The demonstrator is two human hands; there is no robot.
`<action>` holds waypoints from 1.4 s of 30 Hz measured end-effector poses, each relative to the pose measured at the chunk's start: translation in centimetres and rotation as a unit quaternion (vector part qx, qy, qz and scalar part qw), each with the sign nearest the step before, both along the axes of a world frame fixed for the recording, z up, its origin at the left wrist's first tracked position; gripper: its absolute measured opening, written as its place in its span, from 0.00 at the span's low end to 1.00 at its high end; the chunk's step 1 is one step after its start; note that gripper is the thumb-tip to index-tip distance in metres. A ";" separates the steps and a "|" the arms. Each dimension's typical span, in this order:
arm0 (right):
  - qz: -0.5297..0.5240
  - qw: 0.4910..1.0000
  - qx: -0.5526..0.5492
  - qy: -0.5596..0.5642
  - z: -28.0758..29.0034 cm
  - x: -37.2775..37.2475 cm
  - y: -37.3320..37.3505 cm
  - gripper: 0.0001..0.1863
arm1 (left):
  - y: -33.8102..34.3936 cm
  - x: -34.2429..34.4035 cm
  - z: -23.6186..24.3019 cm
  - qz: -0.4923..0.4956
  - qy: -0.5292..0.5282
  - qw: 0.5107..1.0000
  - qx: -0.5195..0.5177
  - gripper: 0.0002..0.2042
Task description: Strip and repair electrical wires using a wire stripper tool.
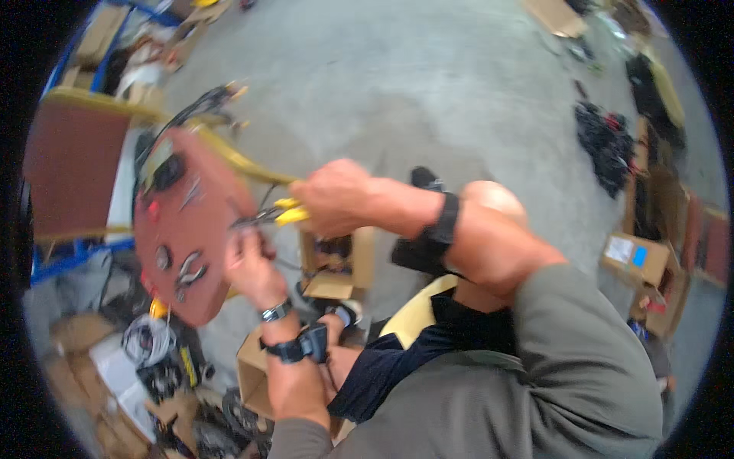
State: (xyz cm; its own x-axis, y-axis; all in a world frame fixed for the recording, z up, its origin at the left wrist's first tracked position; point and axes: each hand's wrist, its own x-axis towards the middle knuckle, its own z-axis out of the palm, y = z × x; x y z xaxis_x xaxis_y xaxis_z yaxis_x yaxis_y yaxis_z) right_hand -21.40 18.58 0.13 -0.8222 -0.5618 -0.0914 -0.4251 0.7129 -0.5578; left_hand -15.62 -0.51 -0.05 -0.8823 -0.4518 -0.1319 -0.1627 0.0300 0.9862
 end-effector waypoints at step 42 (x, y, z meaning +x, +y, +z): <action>0.038 0.992 -0.105 0.051 -0.3 -0.7 -0.6 0.15 | 1.2 1.6 1.4 -0.091 0.037 0.950 0.297 0.04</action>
